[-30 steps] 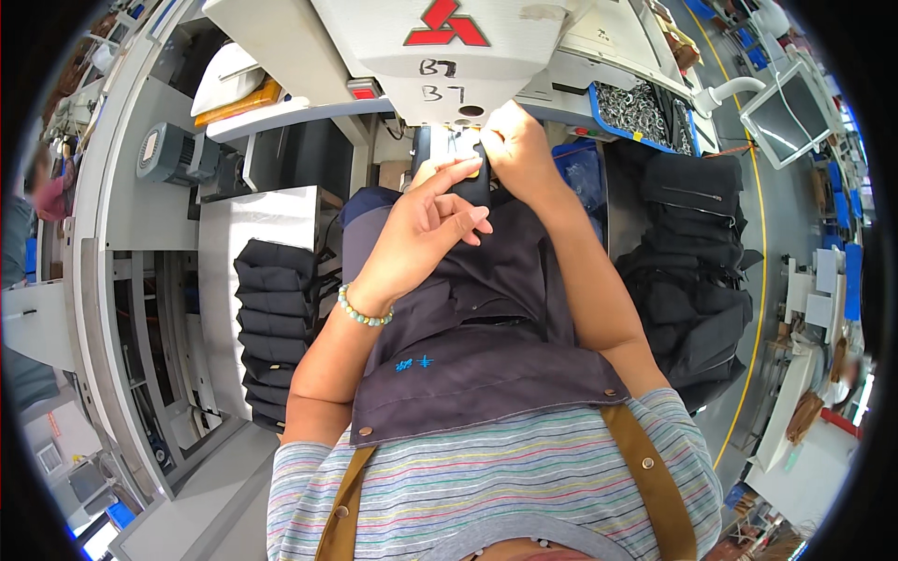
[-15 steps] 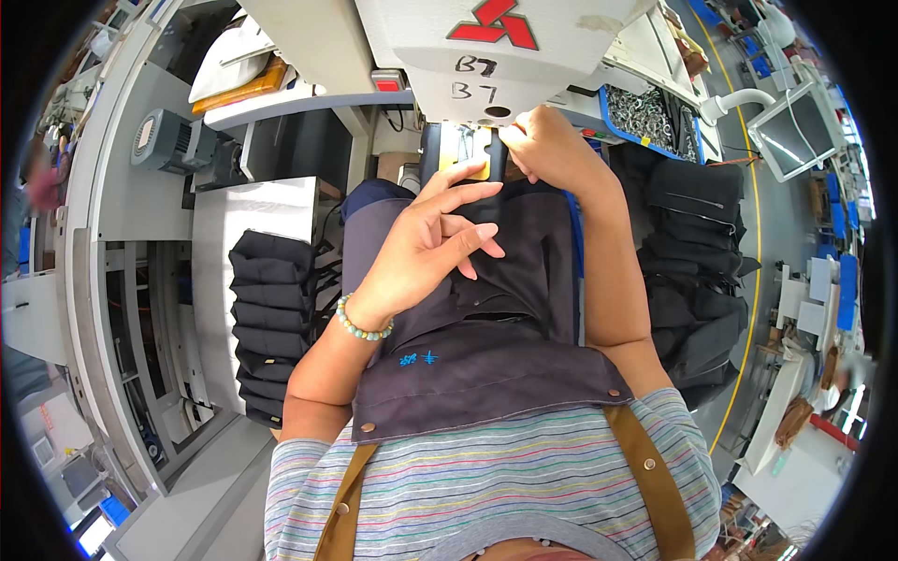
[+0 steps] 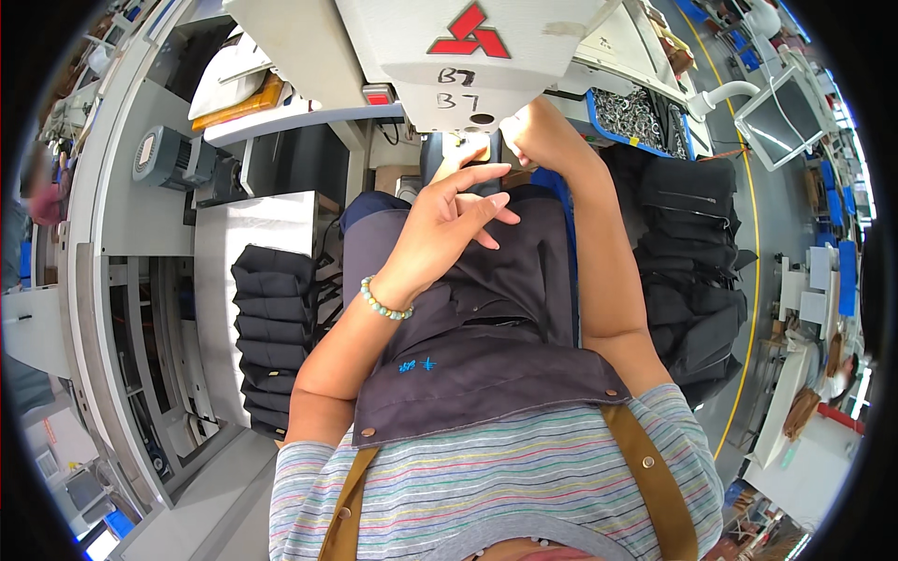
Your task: Finishing and inspecting small black leather pouches using an industrial sewing or finishing machine.
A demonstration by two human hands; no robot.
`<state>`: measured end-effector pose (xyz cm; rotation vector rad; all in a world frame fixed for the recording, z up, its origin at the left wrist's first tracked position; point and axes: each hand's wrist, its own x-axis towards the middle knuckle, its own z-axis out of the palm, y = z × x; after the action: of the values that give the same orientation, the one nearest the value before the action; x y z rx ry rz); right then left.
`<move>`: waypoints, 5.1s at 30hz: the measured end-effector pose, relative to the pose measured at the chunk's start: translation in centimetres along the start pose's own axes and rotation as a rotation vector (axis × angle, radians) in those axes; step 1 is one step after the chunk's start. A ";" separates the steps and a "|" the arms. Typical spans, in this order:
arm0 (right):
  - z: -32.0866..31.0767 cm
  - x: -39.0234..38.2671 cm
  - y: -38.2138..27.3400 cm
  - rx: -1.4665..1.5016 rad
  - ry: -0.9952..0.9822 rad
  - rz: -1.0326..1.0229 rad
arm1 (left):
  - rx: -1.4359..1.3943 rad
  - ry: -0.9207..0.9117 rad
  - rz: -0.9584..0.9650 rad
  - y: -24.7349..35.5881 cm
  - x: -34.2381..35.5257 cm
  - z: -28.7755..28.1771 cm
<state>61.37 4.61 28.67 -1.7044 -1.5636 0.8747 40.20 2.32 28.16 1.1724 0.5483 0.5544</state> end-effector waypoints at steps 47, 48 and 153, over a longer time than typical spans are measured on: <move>6.3 0.3 5.9 0.643 0.410 -0.130 | 0.311 0.412 0.455 -3.5 8.0 -9.3; 6.3 -1.0 5.7 0.574 0.405 -0.159 | 0.348 0.371 0.273 -3.2 6.7 -9.3; 14.6 -4.4 2.9 0.531 -0.027 -0.099 | 0.829 0.529 0.260 -6.1 -3.0 -8.2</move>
<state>50.63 0.45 18.25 -1.2305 -1.2701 1.1422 33.29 4.31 20.32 1.9108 1.1549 0.9141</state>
